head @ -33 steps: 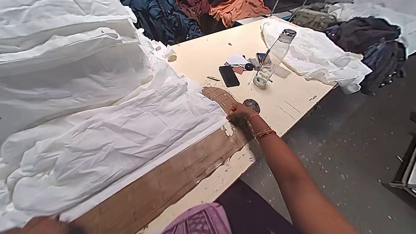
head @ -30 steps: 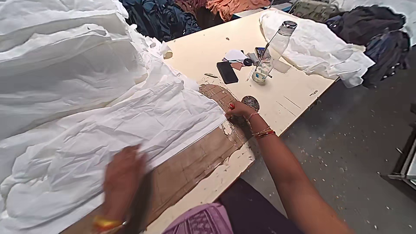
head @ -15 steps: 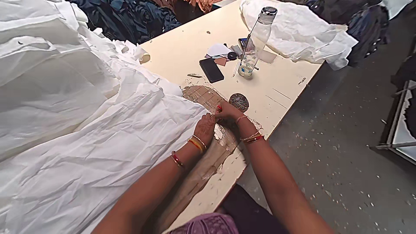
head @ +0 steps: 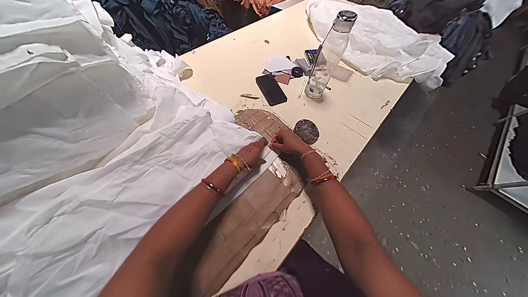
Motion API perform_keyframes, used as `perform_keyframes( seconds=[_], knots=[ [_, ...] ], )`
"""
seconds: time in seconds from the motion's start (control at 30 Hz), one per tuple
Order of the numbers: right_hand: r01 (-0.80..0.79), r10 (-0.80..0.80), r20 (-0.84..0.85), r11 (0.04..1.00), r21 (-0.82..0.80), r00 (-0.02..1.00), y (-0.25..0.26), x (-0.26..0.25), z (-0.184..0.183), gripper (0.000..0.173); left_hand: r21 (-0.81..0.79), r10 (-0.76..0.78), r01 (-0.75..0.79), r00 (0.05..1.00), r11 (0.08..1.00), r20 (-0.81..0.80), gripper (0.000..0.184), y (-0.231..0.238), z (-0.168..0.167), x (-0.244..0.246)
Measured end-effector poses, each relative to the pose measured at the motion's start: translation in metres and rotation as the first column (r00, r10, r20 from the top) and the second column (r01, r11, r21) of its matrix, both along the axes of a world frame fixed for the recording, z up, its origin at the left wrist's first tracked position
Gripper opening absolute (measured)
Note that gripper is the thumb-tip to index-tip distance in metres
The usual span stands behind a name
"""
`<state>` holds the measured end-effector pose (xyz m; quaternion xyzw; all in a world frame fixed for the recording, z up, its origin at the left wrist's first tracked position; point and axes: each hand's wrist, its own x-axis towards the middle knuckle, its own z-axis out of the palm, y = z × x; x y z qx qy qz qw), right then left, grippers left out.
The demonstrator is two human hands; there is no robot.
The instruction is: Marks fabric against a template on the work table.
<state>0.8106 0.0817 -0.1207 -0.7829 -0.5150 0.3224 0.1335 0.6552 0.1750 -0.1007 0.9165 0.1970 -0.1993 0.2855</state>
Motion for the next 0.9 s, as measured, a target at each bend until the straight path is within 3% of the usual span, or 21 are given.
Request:
perform_keyframes(
  seconds=[0.1,0.13,0.2,0.27,0.37,0.43,0.5,0.63,0.77,0.83,0.9],
  knots=[
    [-0.046,0.051,0.058,0.996,-0.075,0.997,0.008,-0.003,0.004,0.037,0.073,-0.193,0.207,0.968,0.976,-0.162,0.109,0.005,0.017,-0.017],
    [-0.06,0.065,0.056,0.994,-0.086,0.996,0.011,-0.002,0.005,0.037,0.105,-0.209,0.237,0.952,0.966,-0.225,0.116,0.005,0.022,-0.023],
    [-0.075,0.078,0.03,0.993,-0.086,0.996,0.013,-0.001,0.007,0.036,0.171,-0.19,0.258,0.923,0.951,-0.333,0.109,-0.001,0.031,-0.033],
    [-0.004,0.004,0.039,1.0,-0.008,0.999,0.005,-0.001,0.006,0.04,0.217,-0.166,0.248,0.927,0.944,-0.337,0.091,-0.01,0.036,-0.041],
    [0.352,-0.382,0.173,0.918,0.181,0.908,-0.024,0.006,0.015,0.072,0.252,-0.131,0.207,0.949,0.945,-0.288,0.065,-0.018,0.041,-0.047],
    [0.54,-0.552,0.27,0.833,0.124,0.789,-0.04,0.022,0.017,0.098,0.269,-0.113,0.186,0.958,0.945,-0.265,0.06,-0.02,0.038,-0.049],
    [0.607,-0.585,0.316,0.794,0.034,0.747,-0.044,0.032,0.014,0.102,0.29,-0.092,0.164,0.965,0.943,-0.245,0.06,-0.022,0.035,-0.049],
    [0.626,-0.608,0.298,0.779,0.043,0.736,-0.042,0.023,0.018,0.087,0.344,-0.004,0.065,0.985,0.937,-0.173,0.06,-0.035,0.034,-0.052],
    [0.555,-0.577,0.011,0.791,0.259,0.817,-0.044,-0.024,0.027,0.067,0.436,0.094,-0.052,0.993,0.899,-0.076,0.047,-0.043,0.028,-0.061],
    [0.437,-0.464,0.021,0.847,0.302,0.885,-0.039,-0.06,0.032,0.077,0.426,0.161,-0.135,0.987,0.894,-0.025,0.045,-0.049,0.026,-0.067],
    [0.326,-0.364,0.154,0.918,0.227,0.919,-0.027,-0.086,0.036,0.091,0.4,0.232,-0.211,0.973,0.892,-0.002,0.045,-0.053,0.029,-0.074]
  ],
)
